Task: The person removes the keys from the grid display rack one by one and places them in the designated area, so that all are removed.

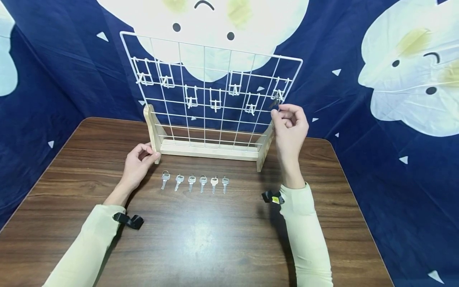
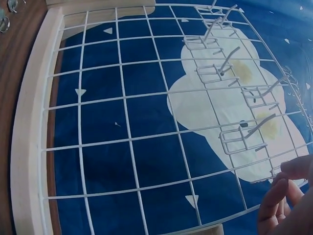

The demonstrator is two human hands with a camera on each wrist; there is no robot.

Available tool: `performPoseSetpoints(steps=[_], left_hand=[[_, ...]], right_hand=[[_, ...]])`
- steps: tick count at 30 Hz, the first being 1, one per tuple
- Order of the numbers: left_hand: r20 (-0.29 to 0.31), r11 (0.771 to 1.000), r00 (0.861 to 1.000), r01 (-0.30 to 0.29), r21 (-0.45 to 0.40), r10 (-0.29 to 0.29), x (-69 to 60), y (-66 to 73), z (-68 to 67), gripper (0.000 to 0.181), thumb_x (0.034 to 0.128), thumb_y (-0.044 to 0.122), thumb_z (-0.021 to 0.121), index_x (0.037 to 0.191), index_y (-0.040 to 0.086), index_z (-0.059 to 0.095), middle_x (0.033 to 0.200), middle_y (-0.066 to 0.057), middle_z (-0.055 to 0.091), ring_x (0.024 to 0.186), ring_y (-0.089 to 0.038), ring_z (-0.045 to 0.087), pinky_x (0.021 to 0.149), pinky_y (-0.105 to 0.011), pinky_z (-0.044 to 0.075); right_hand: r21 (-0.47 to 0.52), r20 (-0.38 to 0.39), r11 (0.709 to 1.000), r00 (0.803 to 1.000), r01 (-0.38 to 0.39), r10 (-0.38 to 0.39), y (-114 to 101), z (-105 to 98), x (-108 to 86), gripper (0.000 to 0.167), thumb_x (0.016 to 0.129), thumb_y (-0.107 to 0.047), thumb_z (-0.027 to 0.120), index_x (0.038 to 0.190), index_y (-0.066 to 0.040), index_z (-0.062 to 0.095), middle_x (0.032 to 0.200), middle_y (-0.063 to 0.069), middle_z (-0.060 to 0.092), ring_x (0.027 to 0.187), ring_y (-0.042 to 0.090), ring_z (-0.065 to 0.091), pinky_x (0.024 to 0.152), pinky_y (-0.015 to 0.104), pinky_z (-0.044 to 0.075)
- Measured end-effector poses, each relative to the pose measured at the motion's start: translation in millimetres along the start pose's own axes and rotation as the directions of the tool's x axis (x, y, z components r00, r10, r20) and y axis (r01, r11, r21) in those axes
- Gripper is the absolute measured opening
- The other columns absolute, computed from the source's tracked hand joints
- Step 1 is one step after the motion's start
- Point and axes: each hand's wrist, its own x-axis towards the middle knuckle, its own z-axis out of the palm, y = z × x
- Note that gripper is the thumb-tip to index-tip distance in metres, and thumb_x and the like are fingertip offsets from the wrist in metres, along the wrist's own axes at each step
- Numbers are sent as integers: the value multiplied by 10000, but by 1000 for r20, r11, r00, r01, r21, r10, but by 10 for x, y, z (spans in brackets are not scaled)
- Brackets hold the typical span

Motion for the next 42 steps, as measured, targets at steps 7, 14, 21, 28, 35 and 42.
performPoseSetpoints(steps=[7, 14, 21, 28, 35, 42], left_hand=[[0, 1000, 1000, 0, 2, 0, -6, 1, -5, 217, 1042, -17, 739, 1081, -110, 548, 1592, -229, 578, 1362, -191, 604, 1101, -169, 534], [-1, 1000, 1000, -1, -4, 1, 5, -14, 0, 181, 1042, -24, 731, 1069, -92, 565, 1591, -239, 577, 1359, -191, 605, 1096, -154, 526], [-6, 1000, 1000, -2, -9, 2, -1, -10, 5, 178, 1041, -23, 735, 1063, -81, 568, 1589, -234, 581, 1405, -272, 591, 1095, -168, 538], [1, 1000, 1000, -5, -13, 5, 6, -8, -1, 180, 1041, -27, 733, 1058, -79, 561, 1592, -232, 577, 1422, -284, 579, 1109, -183, 536], [0, 1000, 1000, -7, -17, 7, 6, -3, -1, 170, 1040, -40, 725, 1053, -83, 561, 1593, -237, 573, 1413, -277, 581, 1083, -151, 534], [-4, 1000, 1000, -9, -8, 9, 5, -2, 12, 206, 1032, -55, 724, 1063, -134, 536, 1577, -242, 581, 1348, -186, 605, 1034, -101, 527]], right_hand=[[10, -31, 1000, 999, 18, -17, -16, 56, 88, 236, 904, 120, 811, 987, -95, 762, 782, -7, 653, 468, 93, 500, 436, 155, 417], [24, -59, 999, 998, 32, -31, -30, 122, 144, 257, 890, 129, 821, 984, -103, 761, 791, -4, 634, 467, 75, 492, 431, 151, 400], [8, -58, 999, 998, 37, -37, -23, 148, 183, 257, 880, 116, 836, 969, -113, 762, 788, -2, 636, 462, 60, 484, 424, 155, 401], [19, -30, 999, 998, 49, -48, -37, 156, 198, 286, 891, 139, 811, 953, -134, 755, 782, -16, 639, 456, 68, 512, 426, 155, 402], [54, -13, 998, 999, 44, -44, -48, 136, 214, 283, 890, 159, 799, 912, -119, 750, 750, -15, 634, 434, 67, 496, 413, 163, 383], [57, -4, 997, 999, 46, -45, -94, 80, 203, 243, 884, 160, 800, 884, -77, 752, 735, 0, 676, 433, 58, 498, 414, 158, 386]])
